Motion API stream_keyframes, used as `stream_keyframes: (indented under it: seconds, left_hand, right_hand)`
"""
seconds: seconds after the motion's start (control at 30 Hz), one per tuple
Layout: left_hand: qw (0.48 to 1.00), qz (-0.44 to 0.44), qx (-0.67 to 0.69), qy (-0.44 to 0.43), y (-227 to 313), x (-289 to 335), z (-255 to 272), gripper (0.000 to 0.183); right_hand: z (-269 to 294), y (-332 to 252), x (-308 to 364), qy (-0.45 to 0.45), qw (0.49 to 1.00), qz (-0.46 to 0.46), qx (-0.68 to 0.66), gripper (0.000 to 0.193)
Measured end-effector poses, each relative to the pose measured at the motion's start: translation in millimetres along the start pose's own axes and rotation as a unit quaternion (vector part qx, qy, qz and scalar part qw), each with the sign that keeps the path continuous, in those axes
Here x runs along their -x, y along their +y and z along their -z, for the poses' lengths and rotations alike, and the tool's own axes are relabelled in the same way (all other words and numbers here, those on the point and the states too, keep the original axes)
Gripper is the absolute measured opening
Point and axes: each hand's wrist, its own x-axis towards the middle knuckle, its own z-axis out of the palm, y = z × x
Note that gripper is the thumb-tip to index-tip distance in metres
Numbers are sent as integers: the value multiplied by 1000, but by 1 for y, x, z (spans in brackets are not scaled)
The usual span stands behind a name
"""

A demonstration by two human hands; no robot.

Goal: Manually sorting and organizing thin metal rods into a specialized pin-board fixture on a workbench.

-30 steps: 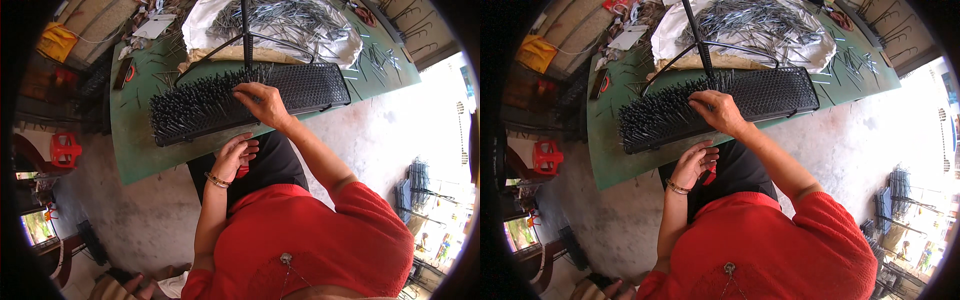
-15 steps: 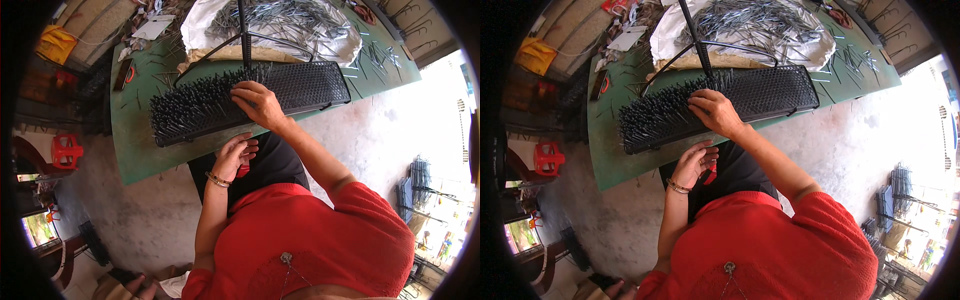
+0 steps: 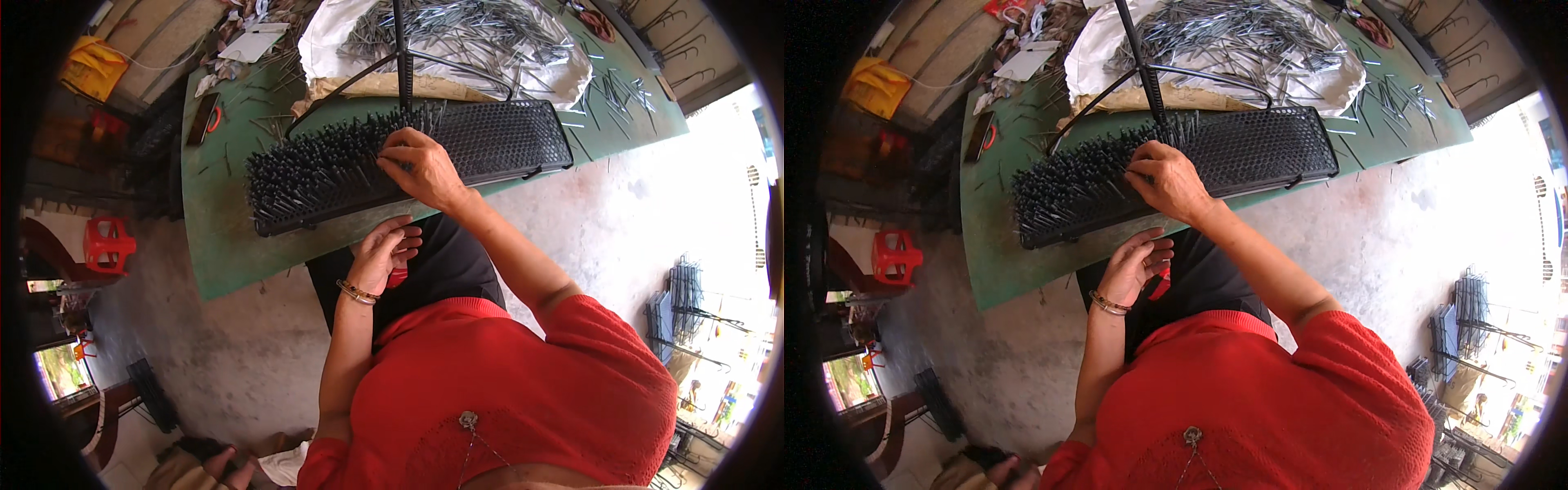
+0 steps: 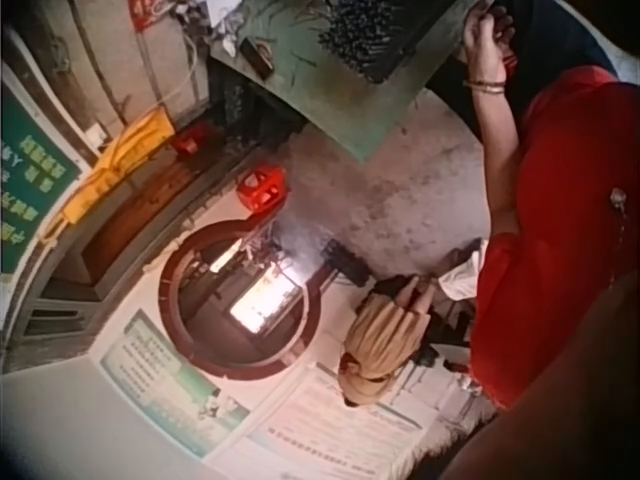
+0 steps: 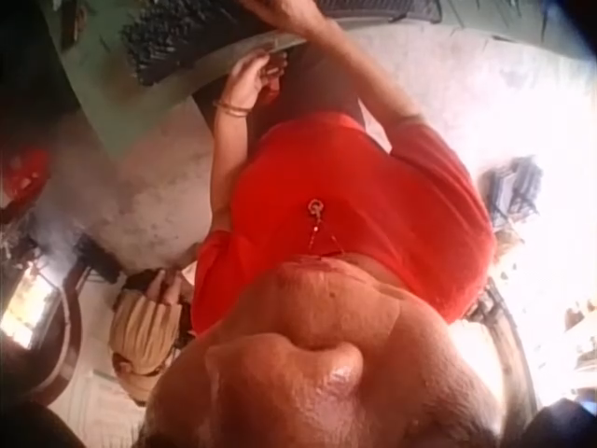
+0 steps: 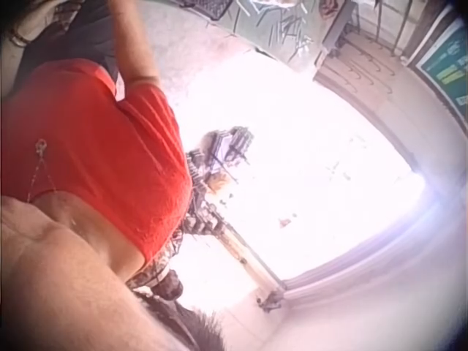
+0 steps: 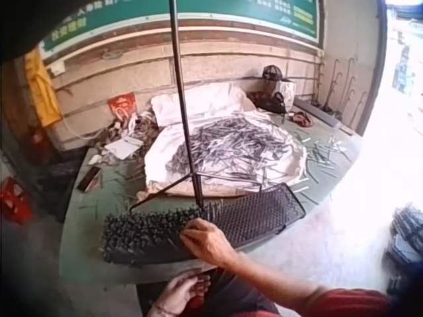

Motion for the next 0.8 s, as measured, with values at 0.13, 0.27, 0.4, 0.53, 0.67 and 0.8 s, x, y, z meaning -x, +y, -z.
stream_keyframes:
  seconds: [0.13,0.27,0.4,0.53,0.67,0.8]
  left_hand:
    - [1000,-4,6,1,-1,0,3,32]
    - [1000,-12,6,1,0,2,5,31]
    - [999,-34,-4,22,15,12,5,29]
    - [996,-75,-40,42,54,29,2,28]
    - [985,-141,-82,52,113,28,-4,28]
    - [967,-194,-154,62,184,-5,-8,29]
  right_hand:
    - [2,-4,1,-14,1000,11,8,20]
    - [8,-5,-1,21,1000,11,-7,20]
    - [40,6,5,101,994,-44,7,17]
    - [89,67,42,163,963,-134,167,24]
    - [139,120,79,181,896,-218,342,34]
    - [133,127,86,141,876,-252,386,38]
